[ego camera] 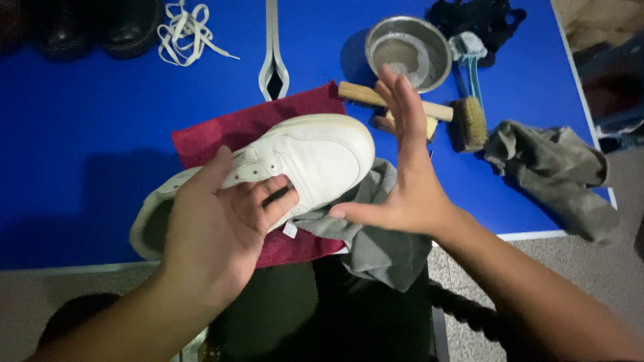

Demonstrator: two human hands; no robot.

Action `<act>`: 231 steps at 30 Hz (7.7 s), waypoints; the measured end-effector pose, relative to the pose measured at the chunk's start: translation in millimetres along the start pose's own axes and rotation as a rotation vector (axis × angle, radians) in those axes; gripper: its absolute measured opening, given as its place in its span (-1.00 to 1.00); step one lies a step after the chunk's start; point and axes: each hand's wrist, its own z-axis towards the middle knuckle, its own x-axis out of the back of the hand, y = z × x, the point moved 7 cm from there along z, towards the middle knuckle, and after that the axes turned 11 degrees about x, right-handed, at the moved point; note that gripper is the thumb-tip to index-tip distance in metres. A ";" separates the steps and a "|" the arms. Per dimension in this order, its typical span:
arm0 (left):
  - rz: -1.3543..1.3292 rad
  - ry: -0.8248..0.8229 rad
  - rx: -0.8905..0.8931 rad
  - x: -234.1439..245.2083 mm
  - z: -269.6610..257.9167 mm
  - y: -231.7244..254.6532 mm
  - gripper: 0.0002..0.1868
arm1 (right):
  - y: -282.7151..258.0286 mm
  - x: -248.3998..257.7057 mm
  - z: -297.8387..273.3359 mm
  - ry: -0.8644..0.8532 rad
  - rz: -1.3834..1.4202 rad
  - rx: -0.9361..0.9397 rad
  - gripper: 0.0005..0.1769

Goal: The person wipes a white sneaker with a gray cloth, then dips the cloth into a metal bowl of soapy water and continues wiping the shoe. They switch to a yellow brush and scrub the shoe's upper and sole areas.

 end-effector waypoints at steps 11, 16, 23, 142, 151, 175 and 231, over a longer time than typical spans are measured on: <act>0.048 0.035 0.089 -4.0 -13.9 -19.4 -0.58 | -22.0 -6.8 14.8 0.071 0.143 -0.295 -0.08; -0.027 0.039 0.018 10.8 5.2 -9.0 -0.63 | -32.8 -15.1 9.7 -0.340 -0.413 0.188 0.16; -0.095 0.000 -0.113 17.4 21.5 16.2 -0.67 | 24.1 -18.1 -8.3 -0.651 -0.307 -0.252 0.18; 0.291 -1.136 0.291 -45.3 -76.2 13.9 -0.58 | -63.3 16.7 22.2 -0.009 0.343 -0.088 0.05; 1.837 -0.135 -0.754 -30.3 -35.9 34.5 -0.47 | -10.6 6.8 7.3 0.245 0.564 -0.396 0.05; 1.792 0.141 -1.035 -17.4 10.6 33.7 -0.66 | 13.1 -29.5 -26.4 0.437 0.642 -0.991 -0.10; 1.015 -0.194 -1.391 14.0 -9.3 48.1 -0.78 | 72.2 24.8 -10.5 -0.150 -0.200 -0.495 -0.47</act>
